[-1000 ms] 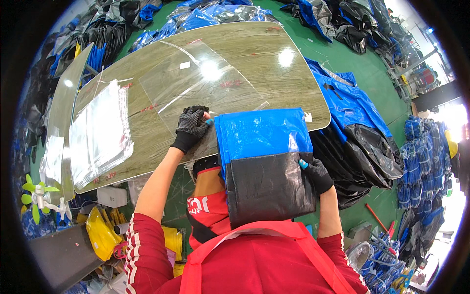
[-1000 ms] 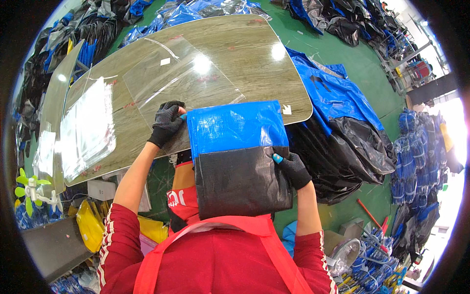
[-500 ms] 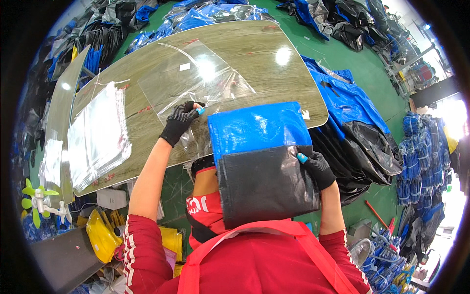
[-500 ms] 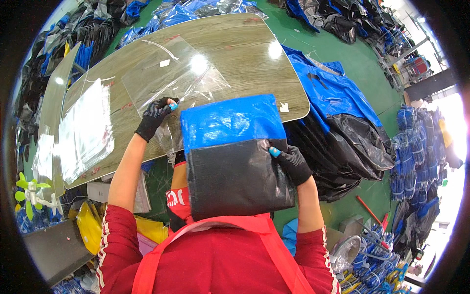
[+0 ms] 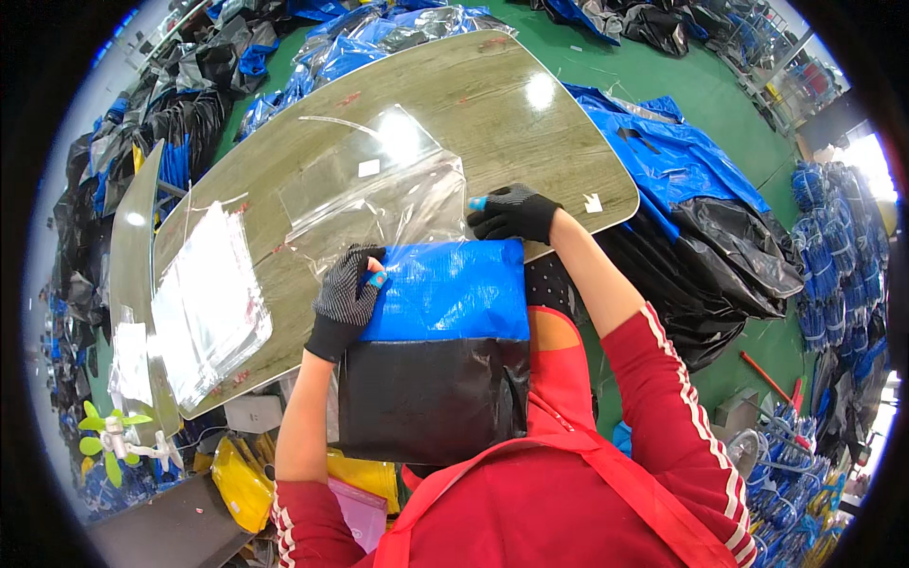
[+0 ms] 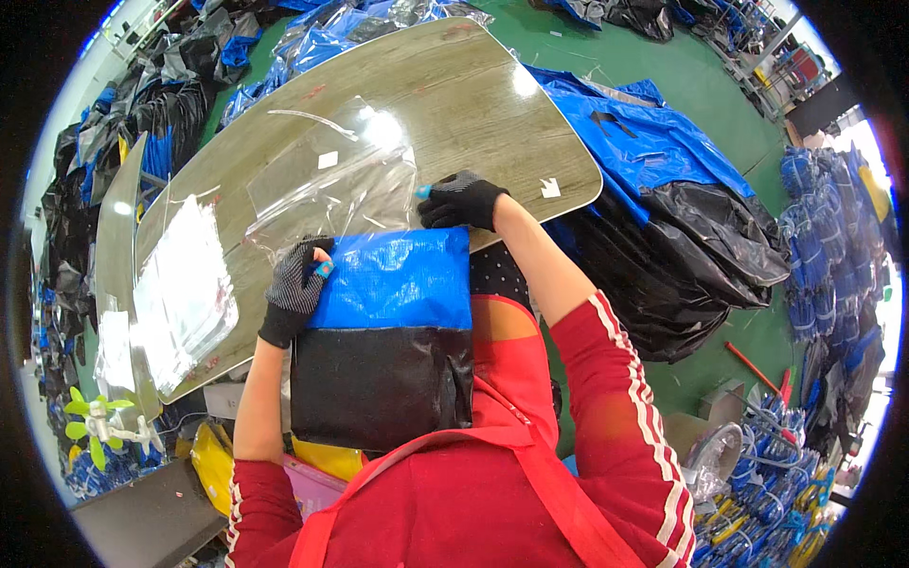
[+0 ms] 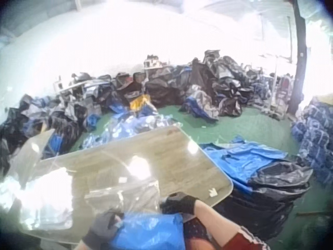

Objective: The person folds blue and black plastic bags, places them into clear plastic sleeves, and stacks the packaged units on a table. The person repeats this process for multiple bags throughout the clip.

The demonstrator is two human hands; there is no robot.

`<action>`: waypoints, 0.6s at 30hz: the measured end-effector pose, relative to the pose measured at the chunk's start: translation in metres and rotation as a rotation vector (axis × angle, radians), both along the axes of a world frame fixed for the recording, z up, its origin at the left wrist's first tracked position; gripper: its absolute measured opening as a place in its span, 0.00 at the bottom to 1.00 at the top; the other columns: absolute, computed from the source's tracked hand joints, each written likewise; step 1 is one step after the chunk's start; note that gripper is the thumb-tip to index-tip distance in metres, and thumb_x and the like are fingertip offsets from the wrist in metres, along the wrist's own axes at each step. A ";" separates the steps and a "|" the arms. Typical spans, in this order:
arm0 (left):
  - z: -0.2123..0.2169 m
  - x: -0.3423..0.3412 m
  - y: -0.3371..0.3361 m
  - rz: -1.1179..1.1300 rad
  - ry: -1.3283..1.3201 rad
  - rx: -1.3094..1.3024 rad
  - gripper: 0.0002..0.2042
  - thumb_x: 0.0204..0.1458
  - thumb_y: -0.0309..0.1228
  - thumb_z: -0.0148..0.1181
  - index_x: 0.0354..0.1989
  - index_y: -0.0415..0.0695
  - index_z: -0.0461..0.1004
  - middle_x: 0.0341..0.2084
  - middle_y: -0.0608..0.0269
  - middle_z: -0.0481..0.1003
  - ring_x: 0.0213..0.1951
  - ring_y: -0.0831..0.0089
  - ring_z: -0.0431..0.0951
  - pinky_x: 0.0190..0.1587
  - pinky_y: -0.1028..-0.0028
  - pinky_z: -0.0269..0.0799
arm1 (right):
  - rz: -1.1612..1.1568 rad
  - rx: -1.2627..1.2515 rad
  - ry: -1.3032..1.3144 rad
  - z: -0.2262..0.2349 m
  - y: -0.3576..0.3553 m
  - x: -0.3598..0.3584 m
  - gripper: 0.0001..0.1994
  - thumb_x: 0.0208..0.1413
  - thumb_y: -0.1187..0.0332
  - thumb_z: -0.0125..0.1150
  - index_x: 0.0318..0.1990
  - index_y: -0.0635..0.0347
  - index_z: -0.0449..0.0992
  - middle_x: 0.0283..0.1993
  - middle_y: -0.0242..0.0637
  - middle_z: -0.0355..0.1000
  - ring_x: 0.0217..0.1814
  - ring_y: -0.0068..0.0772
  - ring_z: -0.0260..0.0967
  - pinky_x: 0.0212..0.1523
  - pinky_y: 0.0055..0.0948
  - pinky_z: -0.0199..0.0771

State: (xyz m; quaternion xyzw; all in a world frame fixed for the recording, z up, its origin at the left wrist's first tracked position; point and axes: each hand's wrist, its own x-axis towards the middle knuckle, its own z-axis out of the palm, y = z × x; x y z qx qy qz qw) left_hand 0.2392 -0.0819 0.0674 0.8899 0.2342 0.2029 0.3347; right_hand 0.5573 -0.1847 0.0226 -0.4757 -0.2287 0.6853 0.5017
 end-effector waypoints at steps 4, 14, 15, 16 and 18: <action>-0.002 -0.007 -0.004 0.028 -0.012 0.045 0.08 0.52 0.29 0.58 0.39 0.41 0.72 0.43 0.53 0.74 0.48 0.55 0.73 0.52 0.64 0.66 | 0.176 -0.178 -0.310 0.000 0.020 -0.009 0.14 0.52 0.58 0.67 0.31 0.61 0.77 0.24 0.33 0.71 0.21 0.21 0.63 0.22 0.22 0.61; -0.024 -0.018 -0.012 0.115 0.030 0.098 0.22 0.53 0.32 0.59 0.57 0.42 0.67 0.58 0.49 0.66 0.64 0.51 0.60 0.65 0.59 0.55 | 0.049 0.135 -0.372 0.005 -0.027 -0.001 0.18 0.56 0.56 0.62 0.43 0.63 0.77 0.38 0.34 0.75 0.41 0.24 0.71 0.44 0.24 0.70; -0.024 -0.018 -0.013 0.125 0.031 0.096 0.22 0.53 0.33 0.59 0.57 0.42 0.67 0.59 0.49 0.66 0.64 0.51 0.59 0.66 0.60 0.55 | 0.059 0.096 -0.360 0.005 -0.029 0.000 0.18 0.57 0.56 0.61 0.44 0.64 0.76 0.39 0.36 0.76 0.44 0.26 0.72 0.47 0.25 0.71; -0.023 -0.018 -0.014 0.136 0.042 0.088 0.23 0.53 0.33 0.59 0.58 0.42 0.66 0.59 0.49 0.65 0.65 0.51 0.59 0.66 0.60 0.55 | 0.121 0.039 -0.396 0.004 -0.034 -0.001 0.19 0.57 0.56 0.61 0.46 0.65 0.77 0.41 0.38 0.77 0.44 0.28 0.72 0.47 0.26 0.71; -0.022 -0.018 -0.016 0.145 0.051 0.122 0.23 0.53 0.34 0.59 0.58 0.41 0.66 0.59 0.49 0.65 0.65 0.51 0.59 0.65 0.60 0.56 | 0.103 0.068 -0.460 0.003 -0.041 -0.002 0.19 0.57 0.57 0.61 0.45 0.65 0.78 0.41 0.38 0.77 0.43 0.28 0.73 0.47 0.25 0.71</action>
